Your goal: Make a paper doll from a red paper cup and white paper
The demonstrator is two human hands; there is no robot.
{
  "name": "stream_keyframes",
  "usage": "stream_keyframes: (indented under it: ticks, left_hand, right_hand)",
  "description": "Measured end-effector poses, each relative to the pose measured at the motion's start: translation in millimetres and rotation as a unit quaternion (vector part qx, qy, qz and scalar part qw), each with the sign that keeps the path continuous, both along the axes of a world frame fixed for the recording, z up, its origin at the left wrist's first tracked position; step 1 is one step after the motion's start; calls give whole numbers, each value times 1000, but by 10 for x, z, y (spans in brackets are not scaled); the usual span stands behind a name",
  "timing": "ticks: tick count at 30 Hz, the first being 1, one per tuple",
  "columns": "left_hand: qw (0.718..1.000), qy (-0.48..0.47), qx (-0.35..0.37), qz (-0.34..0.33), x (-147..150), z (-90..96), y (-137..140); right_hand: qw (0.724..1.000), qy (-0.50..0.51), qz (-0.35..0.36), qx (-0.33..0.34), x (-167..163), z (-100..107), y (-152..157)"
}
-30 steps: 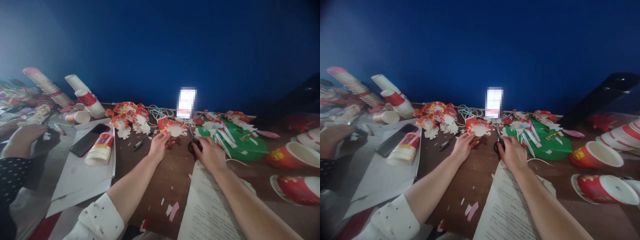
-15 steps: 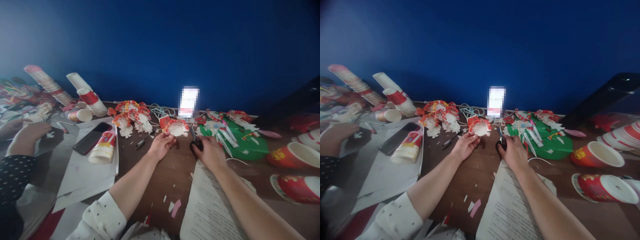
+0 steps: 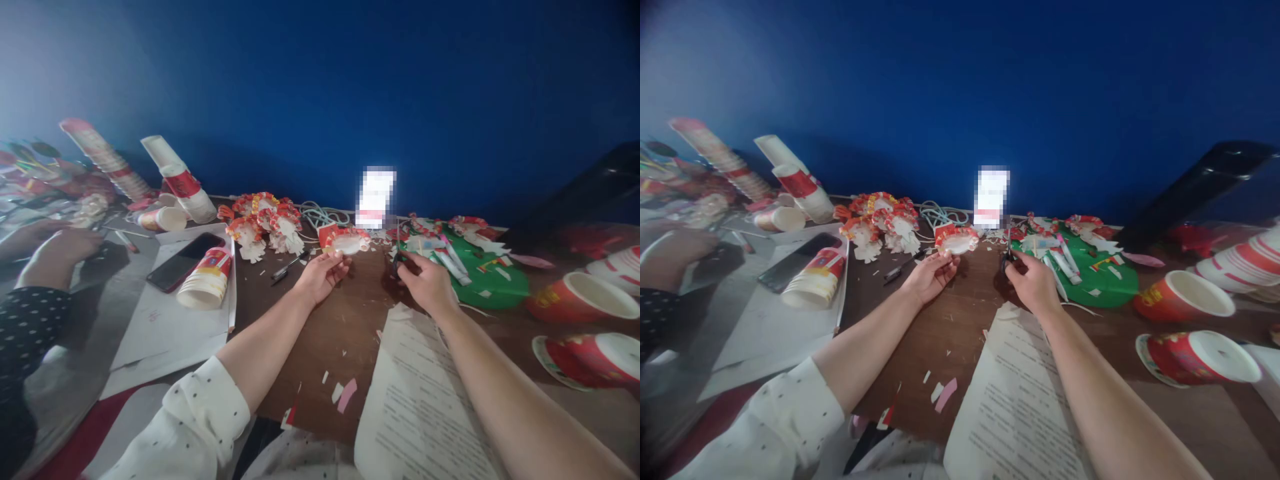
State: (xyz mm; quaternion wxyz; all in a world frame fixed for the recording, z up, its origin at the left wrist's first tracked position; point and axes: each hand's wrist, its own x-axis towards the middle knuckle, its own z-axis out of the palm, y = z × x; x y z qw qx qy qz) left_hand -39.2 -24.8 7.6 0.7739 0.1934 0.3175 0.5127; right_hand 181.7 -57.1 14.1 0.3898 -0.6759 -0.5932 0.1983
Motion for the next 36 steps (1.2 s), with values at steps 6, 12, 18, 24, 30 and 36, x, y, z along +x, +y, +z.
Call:
stream_keyframes:
  ticks: [6,12,18,24,30,36]
  left_hand:
    - [1000,-15,20,-14,-26,-21,10]
    - [998,-46,36,-11,-31,-40,37]
    - [994,-60,64,-62,41,-30,-43]
    - [993,-43,73,-85,74,-20,-110]
    - [995,-8,71,-75,42,-18,-118]
    - [997,2,67,-48,31,-23,-107]
  right_hand:
    - [957,285,41,25,-49,-23,26]
    - [887,451,99,-1,-215,-27,10]
    - [851,514,86,-63,-383,-29,-16]
    - [903,420,86,-36,-331,-181,45]
    - [893,432,101,-73,-333,-178,23]
    - [820,556,94,-93,-387,-20,-55]
